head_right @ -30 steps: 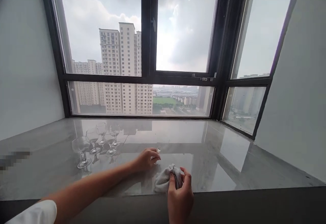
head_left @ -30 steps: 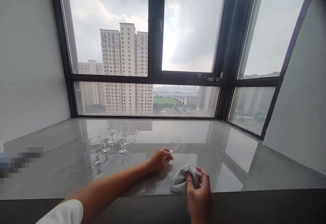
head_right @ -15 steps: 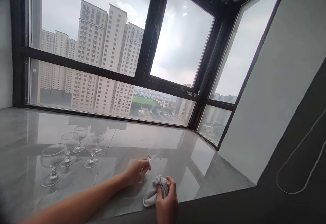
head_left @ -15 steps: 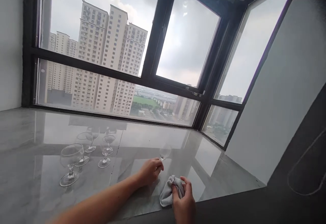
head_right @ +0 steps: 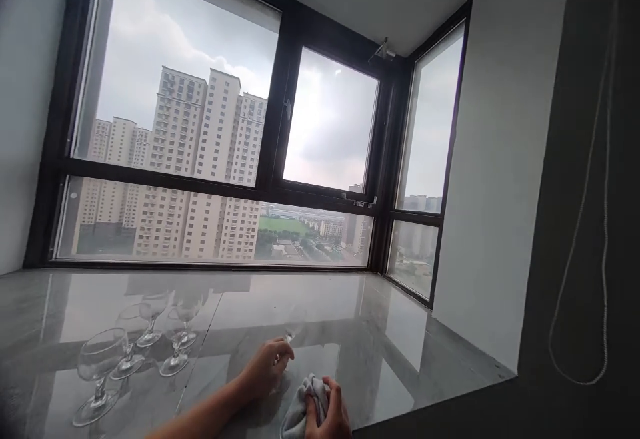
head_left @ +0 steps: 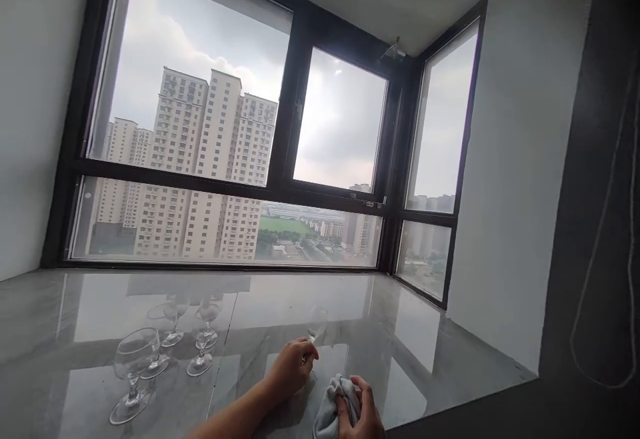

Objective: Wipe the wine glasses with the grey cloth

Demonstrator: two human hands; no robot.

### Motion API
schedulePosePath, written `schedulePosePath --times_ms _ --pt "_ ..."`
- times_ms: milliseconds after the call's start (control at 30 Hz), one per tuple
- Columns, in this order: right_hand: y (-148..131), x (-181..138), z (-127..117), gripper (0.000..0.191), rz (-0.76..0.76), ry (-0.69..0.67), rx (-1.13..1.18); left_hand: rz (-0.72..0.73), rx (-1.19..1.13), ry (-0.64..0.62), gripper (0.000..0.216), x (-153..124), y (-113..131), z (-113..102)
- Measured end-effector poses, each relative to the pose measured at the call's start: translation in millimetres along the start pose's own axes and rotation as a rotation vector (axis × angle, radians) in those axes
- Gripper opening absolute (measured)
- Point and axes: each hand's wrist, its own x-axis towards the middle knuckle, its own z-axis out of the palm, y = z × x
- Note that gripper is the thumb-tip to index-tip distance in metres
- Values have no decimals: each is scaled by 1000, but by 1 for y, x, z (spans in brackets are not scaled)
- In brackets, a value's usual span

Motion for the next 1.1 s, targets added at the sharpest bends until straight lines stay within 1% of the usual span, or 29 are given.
schedulePosePath --times_ms 133,233,300,333,400,467,533,600,700,767,833,933,967,1000,1033,1100 --pt "-7 1 -7 37 16 -85 -63 -38 15 19 22 4 -2 0" --pt "-13 12 -15 38 2 -225 -46 -88 -12 45 15 5 -8 0" --pt "-17 23 -22 42 -51 -336 8 -112 -82 72 14 4 -10 0" --pt "-20 28 -26 43 -89 -367 36 -114 -114 83 17 4 -11 0" --pt "-23 38 -32 46 -164 -397 62 -86 -130 93 24 2 -10 1" --pt "-26 46 -38 48 -221 -402 78 -24 -71 89 31 3 -6 3" --pt "-27 53 -42 49 -240 -393 103 36 12 72 37 6 0 6" --pt "-27 58 -43 48 -215 -356 133 81 88 39 37 10 6 11" --pt "-25 64 -40 47 -144 -232 156 122 140 3 30 16 13 17" --pt "-23 66 -37 47 -114 -145 156 114 130 0 26 17 15 15" --pt "-20 66 -35 47 -142 -132 150 84 110 -11 22 15 14 9" --pt "-21 66 -38 42 -265 -179 128 42 109 -55 24 10 12 -1" --pt "-23 66 -41 40 -293 -162 122 37 123 -73 25 8 13 -4" --pt "-26 67 -45 39 -306 -128 118 41 145 -89 27 7 15 -5" --pt "-30 67 -50 40 -299 -65 119 51 171 -107 28 5 18 -6" --pt "-39 70 -61 49 -265 69 117 86 211 -147 29 3 25 -4"
